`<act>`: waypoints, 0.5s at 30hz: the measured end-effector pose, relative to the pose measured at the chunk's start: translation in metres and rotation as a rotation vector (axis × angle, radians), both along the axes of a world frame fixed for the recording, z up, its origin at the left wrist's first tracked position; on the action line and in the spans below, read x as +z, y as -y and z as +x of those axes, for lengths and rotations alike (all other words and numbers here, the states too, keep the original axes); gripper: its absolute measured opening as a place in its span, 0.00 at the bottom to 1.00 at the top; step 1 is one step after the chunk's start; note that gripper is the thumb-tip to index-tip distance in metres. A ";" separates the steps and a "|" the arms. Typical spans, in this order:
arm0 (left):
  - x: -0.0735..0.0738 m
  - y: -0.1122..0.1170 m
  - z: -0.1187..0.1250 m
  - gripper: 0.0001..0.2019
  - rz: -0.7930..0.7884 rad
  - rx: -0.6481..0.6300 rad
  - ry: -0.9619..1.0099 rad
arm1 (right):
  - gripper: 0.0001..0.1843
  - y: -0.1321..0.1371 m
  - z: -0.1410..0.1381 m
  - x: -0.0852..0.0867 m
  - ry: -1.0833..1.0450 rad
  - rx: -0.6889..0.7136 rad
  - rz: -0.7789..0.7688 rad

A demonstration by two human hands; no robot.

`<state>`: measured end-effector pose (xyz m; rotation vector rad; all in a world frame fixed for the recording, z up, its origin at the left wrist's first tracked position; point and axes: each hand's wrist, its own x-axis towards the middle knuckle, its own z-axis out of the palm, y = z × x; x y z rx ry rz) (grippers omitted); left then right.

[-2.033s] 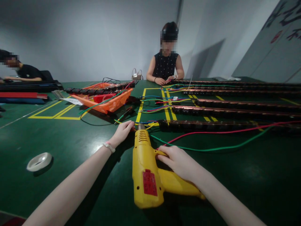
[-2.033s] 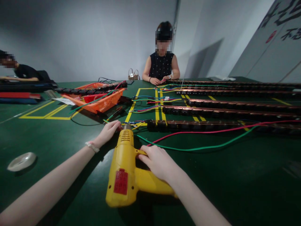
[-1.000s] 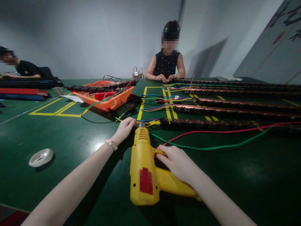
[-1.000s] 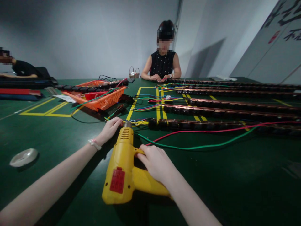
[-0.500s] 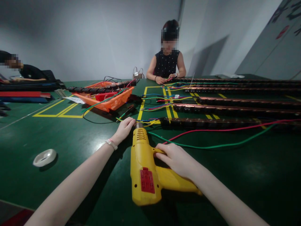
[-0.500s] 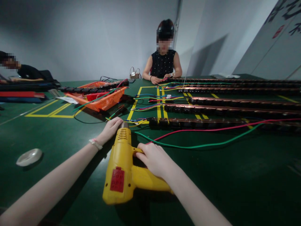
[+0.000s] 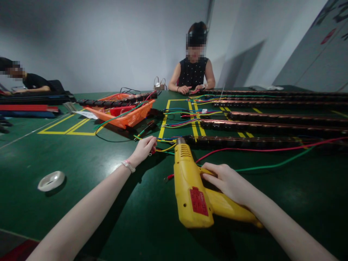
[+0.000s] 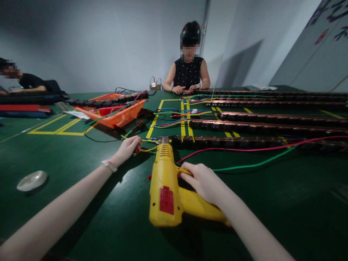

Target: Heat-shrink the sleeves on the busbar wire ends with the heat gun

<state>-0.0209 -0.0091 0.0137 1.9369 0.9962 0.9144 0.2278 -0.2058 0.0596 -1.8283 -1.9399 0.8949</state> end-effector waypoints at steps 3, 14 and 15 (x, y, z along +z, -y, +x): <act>-0.001 0.000 0.000 0.20 -0.044 -0.011 0.005 | 0.13 0.002 0.011 -0.002 -0.003 -0.027 -0.008; -0.003 -0.003 0.001 0.19 -0.081 -0.021 0.000 | 0.13 0.005 -0.006 0.001 0.036 0.003 -0.010; -0.003 -0.003 0.001 0.19 -0.081 -0.028 -0.001 | 0.12 0.004 -0.012 0.002 0.044 0.013 -0.001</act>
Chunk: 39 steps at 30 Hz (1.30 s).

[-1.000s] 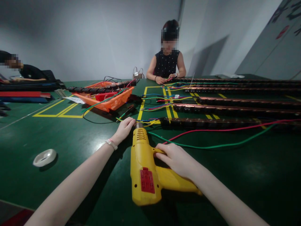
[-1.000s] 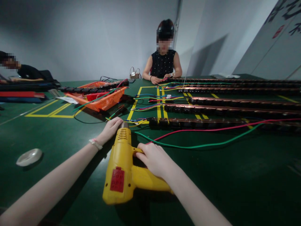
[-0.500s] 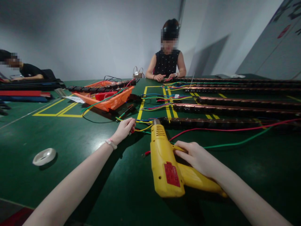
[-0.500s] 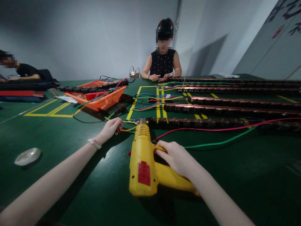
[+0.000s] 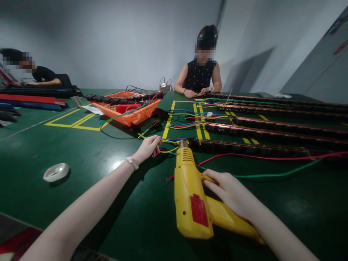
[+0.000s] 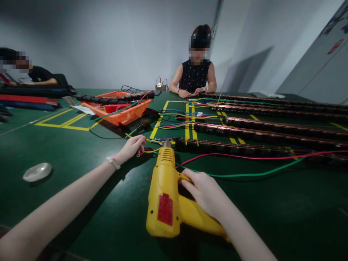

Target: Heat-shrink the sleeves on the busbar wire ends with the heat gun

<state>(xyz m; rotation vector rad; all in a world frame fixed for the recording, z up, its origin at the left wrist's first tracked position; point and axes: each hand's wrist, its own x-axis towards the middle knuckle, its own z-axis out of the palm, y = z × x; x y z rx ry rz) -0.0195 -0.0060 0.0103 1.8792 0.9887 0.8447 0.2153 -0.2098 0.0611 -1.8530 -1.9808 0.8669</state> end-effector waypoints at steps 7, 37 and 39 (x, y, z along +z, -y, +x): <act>0.000 0.001 -0.002 0.19 0.108 -0.016 -0.024 | 0.12 -0.015 -0.044 -0.003 0.081 0.092 0.130; 0.005 0.010 -0.005 0.20 0.274 -0.063 -0.124 | 0.14 -0.012 0.015 -0.001 -0.016 0.075 0.074; 0.004 0.009 -0.005 0.20 0.309 -0.060 -0.143 | 0.14 -0.012 0.014 -0.002 -0.001 0.072 0.071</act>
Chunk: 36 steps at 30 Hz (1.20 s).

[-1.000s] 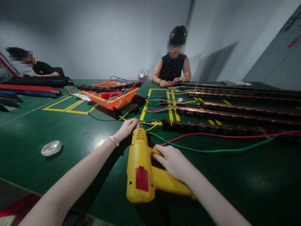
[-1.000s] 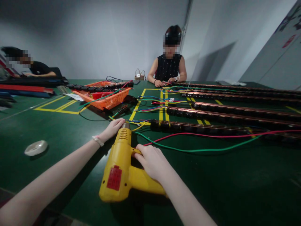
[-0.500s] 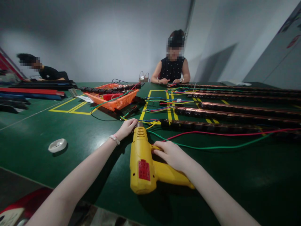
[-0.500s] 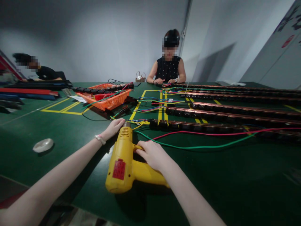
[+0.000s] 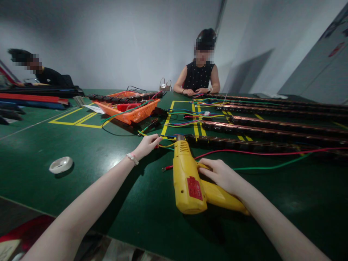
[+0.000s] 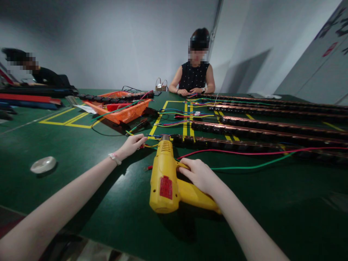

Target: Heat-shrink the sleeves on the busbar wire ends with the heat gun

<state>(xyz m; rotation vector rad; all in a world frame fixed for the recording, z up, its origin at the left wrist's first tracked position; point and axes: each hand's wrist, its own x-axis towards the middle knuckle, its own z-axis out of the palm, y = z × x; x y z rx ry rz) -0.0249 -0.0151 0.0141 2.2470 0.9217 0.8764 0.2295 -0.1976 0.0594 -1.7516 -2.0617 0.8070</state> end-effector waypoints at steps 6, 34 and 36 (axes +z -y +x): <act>0.000 -0.001 0.000 0.20 0.055 0.009 -0.011 | 0.13 -0.004 -0.003 -0.001 0.058 0.014 -0.015; -0.002 -0.003 -0.001 0.21 0.098 0.128 -0.033 | 0.07 -0.017 -0.064 -0.009 0.059 0.035 0.107; -0.001 -0.001 -0.001 0.21 0.133 0.146 -0.044 | 0.07 -0.017 -0.060 -0.009 0.044 0.043 0.095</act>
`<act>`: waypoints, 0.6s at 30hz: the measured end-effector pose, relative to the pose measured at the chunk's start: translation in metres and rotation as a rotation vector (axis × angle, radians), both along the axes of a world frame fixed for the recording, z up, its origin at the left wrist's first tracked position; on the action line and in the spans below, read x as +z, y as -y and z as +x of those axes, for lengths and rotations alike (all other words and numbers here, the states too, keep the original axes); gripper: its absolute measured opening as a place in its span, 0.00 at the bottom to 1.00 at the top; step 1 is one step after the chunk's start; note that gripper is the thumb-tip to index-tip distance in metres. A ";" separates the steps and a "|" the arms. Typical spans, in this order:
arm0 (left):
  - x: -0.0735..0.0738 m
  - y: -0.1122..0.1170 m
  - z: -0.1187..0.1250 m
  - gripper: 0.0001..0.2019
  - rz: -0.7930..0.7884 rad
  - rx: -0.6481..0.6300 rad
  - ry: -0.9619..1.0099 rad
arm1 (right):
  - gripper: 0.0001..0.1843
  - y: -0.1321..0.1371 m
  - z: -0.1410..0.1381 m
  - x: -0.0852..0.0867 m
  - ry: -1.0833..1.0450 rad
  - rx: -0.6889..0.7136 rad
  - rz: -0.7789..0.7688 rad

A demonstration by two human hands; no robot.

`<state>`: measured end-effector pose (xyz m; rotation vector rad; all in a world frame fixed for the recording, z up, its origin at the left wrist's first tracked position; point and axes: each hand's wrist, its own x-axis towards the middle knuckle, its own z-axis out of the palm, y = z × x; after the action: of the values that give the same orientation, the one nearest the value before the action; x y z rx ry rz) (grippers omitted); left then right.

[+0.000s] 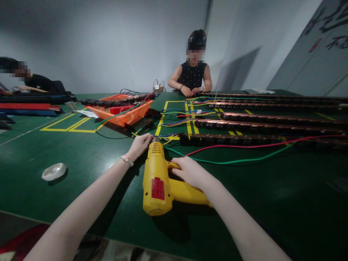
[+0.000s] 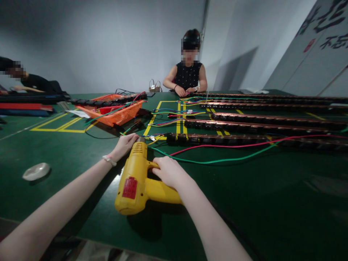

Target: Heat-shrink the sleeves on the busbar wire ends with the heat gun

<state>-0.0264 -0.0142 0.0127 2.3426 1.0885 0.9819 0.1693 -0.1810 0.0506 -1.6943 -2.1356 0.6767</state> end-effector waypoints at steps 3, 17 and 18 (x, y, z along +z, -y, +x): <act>0.001 0.002 -0.001 0.21 0.019 0.007 -0.024 | 0.07 0.002 0.011 0.001 -0.025 0.001 -0.034; -0.003 0.001 -0.003 0.17 0.168 0.014 -0.172 | 0.12 0.012 0.050 0.007 -0.026 -0.121 -0.122; -0.004 0.001 -0.003 0.15 0.176 0.021 -0.184 | 0.12 0.012 0.048 0.007 -0.013 -0.126 -0.126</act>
<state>-0.0294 -0.0149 0.0089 2.6124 1.1377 0.9178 0.2178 -0.1927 0.0573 -1.8664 -1.9949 0.7977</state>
